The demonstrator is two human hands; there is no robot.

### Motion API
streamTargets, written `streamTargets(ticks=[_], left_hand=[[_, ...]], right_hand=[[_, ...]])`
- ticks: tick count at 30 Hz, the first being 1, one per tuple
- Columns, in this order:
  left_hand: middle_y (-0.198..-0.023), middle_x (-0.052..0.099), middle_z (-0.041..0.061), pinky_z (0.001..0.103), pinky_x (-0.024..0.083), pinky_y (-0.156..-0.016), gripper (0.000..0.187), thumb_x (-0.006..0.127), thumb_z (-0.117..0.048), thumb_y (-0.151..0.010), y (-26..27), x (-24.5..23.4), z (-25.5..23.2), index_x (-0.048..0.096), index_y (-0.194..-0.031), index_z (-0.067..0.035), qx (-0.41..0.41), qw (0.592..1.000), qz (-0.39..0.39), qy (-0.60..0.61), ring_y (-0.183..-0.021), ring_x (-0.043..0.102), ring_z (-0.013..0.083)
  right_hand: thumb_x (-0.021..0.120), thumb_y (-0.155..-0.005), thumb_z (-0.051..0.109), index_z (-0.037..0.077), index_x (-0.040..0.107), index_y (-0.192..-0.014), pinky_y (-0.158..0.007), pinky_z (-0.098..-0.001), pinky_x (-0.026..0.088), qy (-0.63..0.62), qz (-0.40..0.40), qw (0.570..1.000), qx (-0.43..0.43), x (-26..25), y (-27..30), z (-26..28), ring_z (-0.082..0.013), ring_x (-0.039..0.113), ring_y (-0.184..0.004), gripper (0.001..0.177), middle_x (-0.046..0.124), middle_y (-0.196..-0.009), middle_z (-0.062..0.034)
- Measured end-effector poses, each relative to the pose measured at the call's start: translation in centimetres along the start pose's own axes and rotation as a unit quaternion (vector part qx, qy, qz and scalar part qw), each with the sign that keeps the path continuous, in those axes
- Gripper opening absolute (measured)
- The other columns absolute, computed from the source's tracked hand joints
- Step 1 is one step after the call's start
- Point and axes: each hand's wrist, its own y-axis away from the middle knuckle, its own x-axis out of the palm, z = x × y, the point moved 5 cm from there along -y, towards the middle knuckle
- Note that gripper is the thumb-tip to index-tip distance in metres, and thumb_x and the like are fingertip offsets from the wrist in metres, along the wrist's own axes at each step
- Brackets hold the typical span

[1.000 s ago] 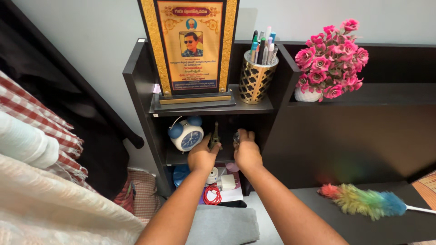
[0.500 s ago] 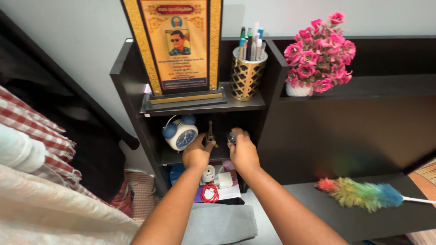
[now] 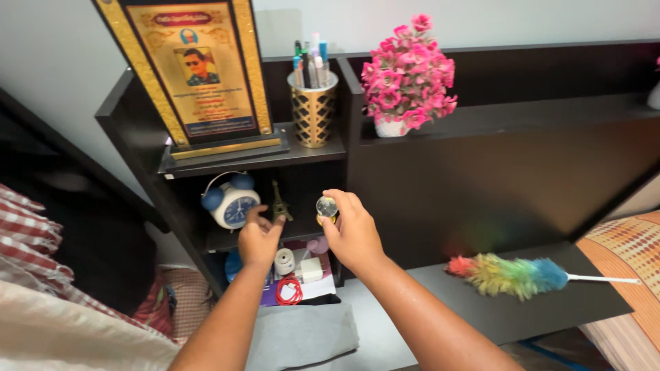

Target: The person uses a colorful duster to clean a dark wooden desk and shelves. The person moves potted artificial flowers and a small Eiffel Tower model to dust beneath them and then returns them to their places on the shelf.

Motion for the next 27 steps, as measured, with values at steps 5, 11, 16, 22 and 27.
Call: streamTargets(ticks=[5,11,16,22,27], left_hand=[[-0.070,0.065,0.006,0.038,0.051,-0.058,0.033,0.083,-0.031,-0.080,3.4,-0.1,-5.6,0.067,-0.100,-0.009,0.062,0.996,-0.057,-0.026,-0.061,0.063,0.0228],[-0.072,0.066,0.004,0.036,0.053,-0.060,0.020,0.080,-0.028,-0.082,8.0,4.8,-19.8,0.070,-0.074,-0.012,0.247,0.967,0.055,0.031,-0.065,0.067,0.0232],[-0.095,0.071,0.006,0.041,0.056,-0.077,0.028,0.081,-0.031,-0.080,9.7,9.2,-32.4,0.074,-0.098,-0.010,0.470,0.880,0.045,0.052,-0.094,0.068,0.0286],[-0.124,0.070,0.011,0.049,0.044,-0.114,0.044,0.076,-0.030,-0.084,8.0,16.1,-41.8,0.071,-0.121,-0.008,0.543,0.840,0.000,0.010,-0.126,0.061,0.0326],[-0.125,0.071,0.012,0.048,0.042,-0.115,0.044,0.074,-0.028,-0.085,6.7,21.6,-44.1,0.071,-0.122,-0.006,0.524,0.851,-0.023,-0.023,-0.126,0.060,0.0328]], right_hand=[[0.074,-0.083,0.005,0.008,0.064,-0.126,-0.059,-0.0299,0.053,-0.017,-0.026,0.999,-0.006,-4.9,0.6,-0.5,-0.0147,0.065,-0.060,0.044,0.067,-0.103,-0.0101],[0.079,-0.079,0.007,0.008,0.068,-0.123,-0.055,-0.0290,0.052,0.017,-0.099,0.994,-0.042,-13.9,0.7,-2.7,-0.0136,0.063,-0.057,0.045,0.068,-0.100,-0.0092],[0.078,-0.079,0.006,0.007,0.068,-0.124,-0.058,-0.0285,0.052,0.067,-0.156,0.984,-0.049,-24.1,-0.6,-6.2,-0.0132,0.063,-0.059,0.046,0.070,-0.101,-0.0091],[0.078,-0.084,0.006,0.006,0.068,-0.125,-0.063,-0.0278,0.053,0.126,-0.206,0.967,-0.082,-36.4,-4.2,-12.2,-0.0120,0.061,-0.064,0.043,0.073,-0.106,-0.0091],[0.082,-0.084,0.012,0.007,0.071,-0.125,-0.068,-0.0326,0.052,0.183,-0.213,0.958,-0.054,-44.8,-8.3,-19.2,-0.0159,0.058,-0.069,0.043,0.071,-0.096,-0.0095]])
